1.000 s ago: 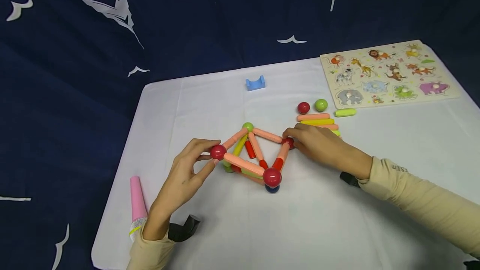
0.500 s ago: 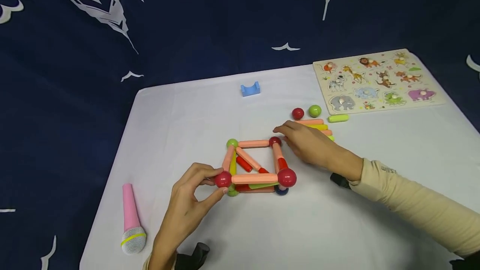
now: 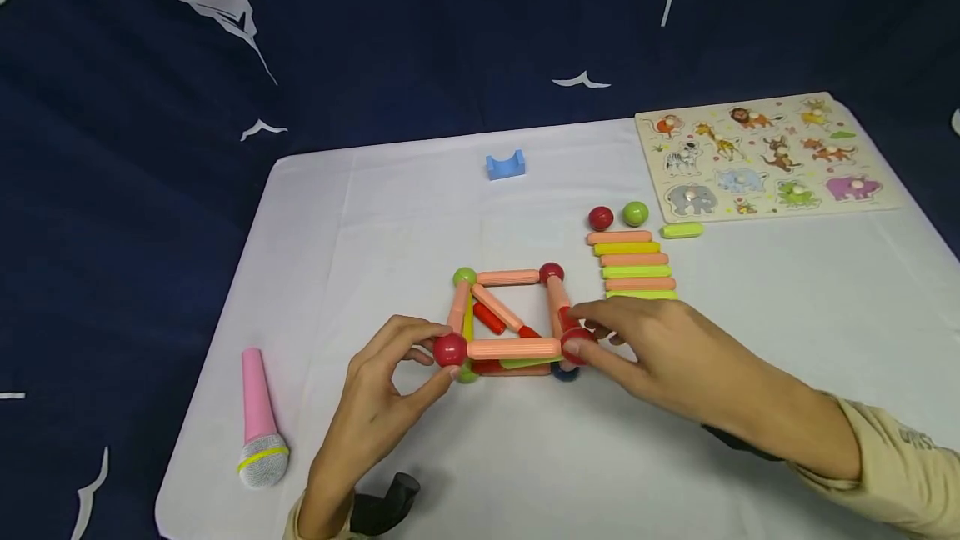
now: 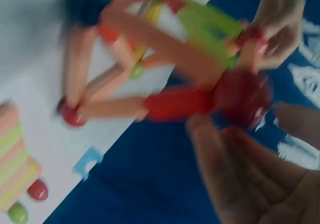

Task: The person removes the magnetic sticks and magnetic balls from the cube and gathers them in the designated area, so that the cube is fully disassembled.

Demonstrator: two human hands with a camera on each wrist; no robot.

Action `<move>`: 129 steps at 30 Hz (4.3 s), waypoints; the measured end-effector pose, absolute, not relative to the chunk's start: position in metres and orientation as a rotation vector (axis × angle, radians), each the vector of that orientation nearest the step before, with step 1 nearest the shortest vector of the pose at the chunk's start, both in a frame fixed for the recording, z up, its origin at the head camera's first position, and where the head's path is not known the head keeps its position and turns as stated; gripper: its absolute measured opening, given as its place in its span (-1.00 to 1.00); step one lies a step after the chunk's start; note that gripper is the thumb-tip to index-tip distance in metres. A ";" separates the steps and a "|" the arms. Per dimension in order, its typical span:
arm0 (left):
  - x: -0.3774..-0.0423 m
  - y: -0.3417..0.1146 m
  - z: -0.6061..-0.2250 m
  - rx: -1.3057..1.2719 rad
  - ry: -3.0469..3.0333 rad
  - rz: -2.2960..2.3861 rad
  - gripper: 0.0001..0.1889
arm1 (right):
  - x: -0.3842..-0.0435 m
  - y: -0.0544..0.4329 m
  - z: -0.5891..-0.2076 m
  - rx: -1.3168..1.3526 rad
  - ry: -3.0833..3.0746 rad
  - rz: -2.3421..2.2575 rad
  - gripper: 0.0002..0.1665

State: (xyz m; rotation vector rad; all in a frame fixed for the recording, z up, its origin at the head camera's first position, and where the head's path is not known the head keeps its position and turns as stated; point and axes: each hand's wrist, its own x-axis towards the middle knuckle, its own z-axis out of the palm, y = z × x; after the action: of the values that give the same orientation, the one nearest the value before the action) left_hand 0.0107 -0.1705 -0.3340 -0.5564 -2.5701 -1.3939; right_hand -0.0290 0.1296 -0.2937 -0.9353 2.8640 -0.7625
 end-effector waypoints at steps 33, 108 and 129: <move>0.007 -0.169 -0.333 -0.669 -2.546 -1.412 -0.49 | -0.017 0.117 -0.316 -1.034 2.885 -0.912 -0.61; 0.005 -0.166 -0.339 -0.629 -2.454 -1.407 -0.54 | -0.234 0.186 -0.372 -0.309 2.773 -0.822 -0.53; 0.004 -0.171 -0.340 -0.643 -2.443 -1.418 -0.55 | -0.092 0.085 -0.303 -1.031 2.306 -0.964 -0.62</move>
State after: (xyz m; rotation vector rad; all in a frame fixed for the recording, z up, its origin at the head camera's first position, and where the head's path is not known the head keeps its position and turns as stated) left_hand 0.0035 -0.1714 -0.3396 -0.6434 -2.4431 -1.4181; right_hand -0.0916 0.0854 -0.3027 -1.0309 2.3064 -0.9642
